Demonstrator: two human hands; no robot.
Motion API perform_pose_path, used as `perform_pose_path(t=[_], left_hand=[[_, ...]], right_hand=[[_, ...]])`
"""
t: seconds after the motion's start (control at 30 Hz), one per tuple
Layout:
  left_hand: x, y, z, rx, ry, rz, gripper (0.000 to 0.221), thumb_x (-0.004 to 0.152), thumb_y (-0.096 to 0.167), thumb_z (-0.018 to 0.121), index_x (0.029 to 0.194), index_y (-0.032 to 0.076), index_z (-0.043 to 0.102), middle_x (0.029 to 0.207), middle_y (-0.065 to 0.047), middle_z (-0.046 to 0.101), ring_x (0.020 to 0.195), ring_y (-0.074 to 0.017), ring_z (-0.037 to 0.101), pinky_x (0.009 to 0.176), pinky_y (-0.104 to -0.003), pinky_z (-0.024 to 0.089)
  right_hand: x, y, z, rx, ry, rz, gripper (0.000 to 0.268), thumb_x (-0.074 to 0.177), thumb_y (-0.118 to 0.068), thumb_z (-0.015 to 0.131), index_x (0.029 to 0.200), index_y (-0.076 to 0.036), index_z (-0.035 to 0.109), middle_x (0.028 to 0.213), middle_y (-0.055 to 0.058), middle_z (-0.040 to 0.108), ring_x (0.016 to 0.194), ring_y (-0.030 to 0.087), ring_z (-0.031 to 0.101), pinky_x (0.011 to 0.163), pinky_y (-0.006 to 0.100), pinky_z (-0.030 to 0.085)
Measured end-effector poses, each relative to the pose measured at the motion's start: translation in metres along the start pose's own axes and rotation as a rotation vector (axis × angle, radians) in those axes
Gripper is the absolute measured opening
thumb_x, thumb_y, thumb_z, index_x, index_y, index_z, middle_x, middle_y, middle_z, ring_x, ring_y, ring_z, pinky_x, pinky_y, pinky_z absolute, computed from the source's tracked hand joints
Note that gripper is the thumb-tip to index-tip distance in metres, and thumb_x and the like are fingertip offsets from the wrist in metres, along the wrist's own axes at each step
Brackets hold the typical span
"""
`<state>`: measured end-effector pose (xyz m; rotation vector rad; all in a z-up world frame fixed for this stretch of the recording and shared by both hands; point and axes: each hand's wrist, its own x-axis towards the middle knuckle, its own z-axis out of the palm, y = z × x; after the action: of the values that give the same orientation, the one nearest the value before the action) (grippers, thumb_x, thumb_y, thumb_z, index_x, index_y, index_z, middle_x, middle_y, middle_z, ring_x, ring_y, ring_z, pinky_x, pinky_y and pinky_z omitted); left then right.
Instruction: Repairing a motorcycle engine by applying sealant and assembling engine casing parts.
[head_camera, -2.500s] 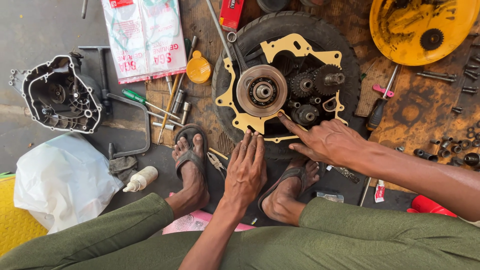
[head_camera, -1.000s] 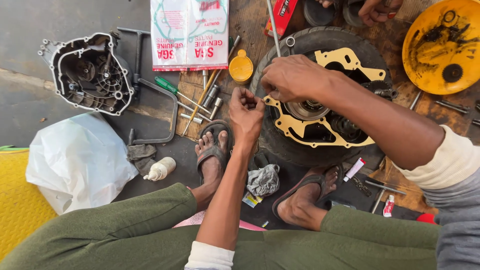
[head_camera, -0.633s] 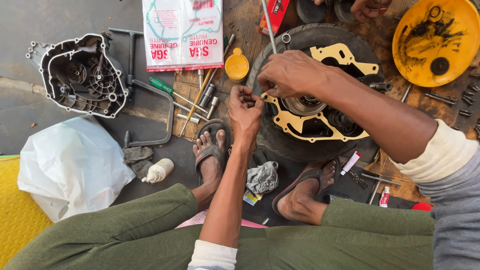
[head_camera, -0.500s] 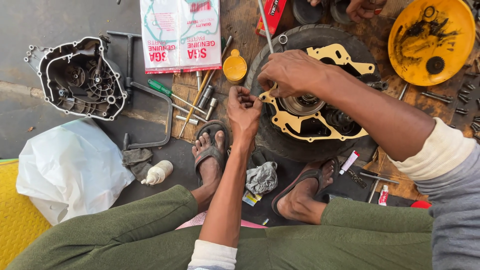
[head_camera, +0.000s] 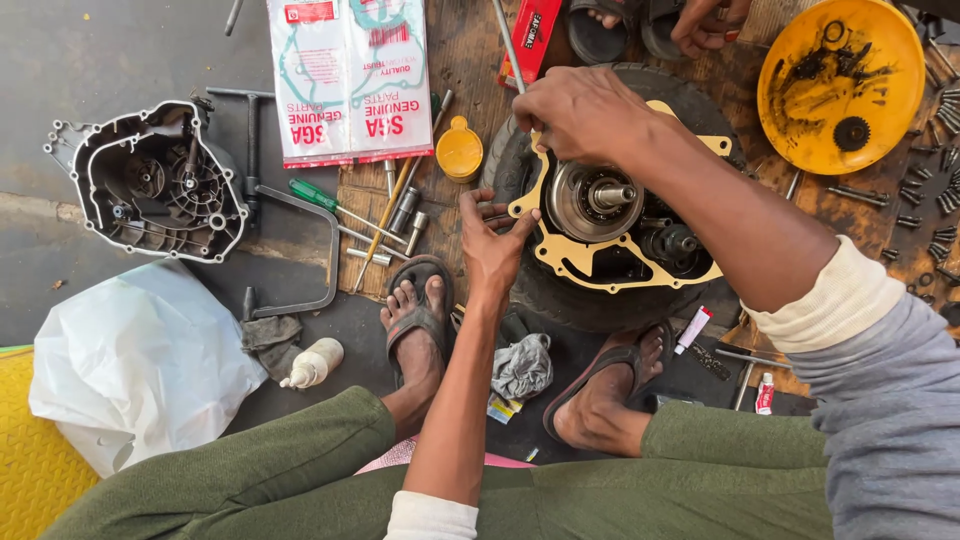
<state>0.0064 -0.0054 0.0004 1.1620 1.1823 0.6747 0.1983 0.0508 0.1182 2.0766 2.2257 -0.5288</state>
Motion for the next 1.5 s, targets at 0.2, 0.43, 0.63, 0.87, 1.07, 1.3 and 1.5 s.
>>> perform_pose_path(t=[0.2,0.43,0.63,0.87,1.07,1.3,1.5], left_hand=[[-0.005,0.011,-0.001,0.058,0.015,0.005,0.073,0.075,0.028,0.088,0.131,0.004,0.047,0.112,-0.016,0.066,0.100,-0.0254,0.070,0.083,-0.038,0.060],[-0.017,0.001,-0.004,0.249,-0.014,0.065,0.090,0.072,0.038,0.093,0.137,0.003,0.043,0.114,-0.018,0.063,0.101,-0.0302,0.068,0.083,-0.042,0.057],[-0.036,0.006,-0.005,0.312,-0.021,0.079,0.096,0.068,0.038,0.095,0.139,0.002,0.042,0.115,-0.017,0.063,0.099,-0.0281,0.067,0.082,-0.042,0.057],[-0.081,0.000,-0.018,0.385,-0.042,0.273,0.094,0.072,0.033,0.095,0.142,0.001,0.041,0.121,-0.019,0.057,0.101,-0.0302,0.062,0.084,-0.044,0.053],[-0.143,-0.078,-0.030,0.734,-0.424,0.584,0.051,0.086,0.017,0.080,0.130,0.008,0.057,0.125,-0.019,0.063,0.114,-0.0392,0.063,0.099,-0.045,0.052],[-0.167,-0.216,-0.054,1.478,-0.750,0.767,0.057,0.089,0.016,0.062,0.144,0.022,0.050,0.141,-0.034,0.052,0.094,-0.0425,0.068,0.075,-0.048,0.056],[-0.174,-0.034,-0.017,0.826,-0.452,0.184,0.036,0.105,0.036,0.058,0.110,0.002,0.069,0.106,-0.035,0.067,0.085,-0.0461,0.068,0.079,-0.050,0.053]], right_hand=[[0.008,0.004,-0.006,0.021,-0.054,0.050,0.028,0.077,-0.017,0.079,0.104,-0.014,0.072,0.100,0.004,0.073,0.101,0.029,0.069,0.084,0.049,0.053],[-0.012,0.020,-0.030,0.271,0.141,0.042,0.029,0.090,-0.022,0.078,0.115,-0.011,0.070,0.105,0.007,0.072,0.095,0.023,0.070,0.082,0.040,0.054],[-0.128,0.030,-0.062,0.593,0.299,0.159,0.029,0.099,-0.025,0.069,0.119,-0.005,0.064,0.102,0.009,0.067,0.087,0.017,0.062,0.075,0.035,0.052],[-0.325,0.005,-0.041,0.215,0.300,0.458,0.029,0.099,-0.025,0.074,0.112,0.000,0.069,0.095,0.013,0.072,0.082,0.020,0.068,0.072,0.034,0.054],[-0.477,0.002,0.033,0.224,-0.164,0.871,0.051,0.088,-0.029,0.076,0.132,-0.008,0.064,0.109,0.009,0.074,0.084,0.020,0.077,0.072,0.035,0.063],[-0.469,-0.021,0.047,0.304,-0.198,0.806,0.058,0.090,-0.040,0.069,0.139,-0.012,0.058,0.118,0.010,0.072,0.107,0.024,0.073,0.087,0.041,0.062],[-0.385,-0.034,0.099,0.717,-0.323,0.509,0.053,0.097,-0.052,0.047,0.132,-0.016,0.062,0.113,0.005,0.074,0.104,0.019,0.071,0.090,0.038,0.059]])
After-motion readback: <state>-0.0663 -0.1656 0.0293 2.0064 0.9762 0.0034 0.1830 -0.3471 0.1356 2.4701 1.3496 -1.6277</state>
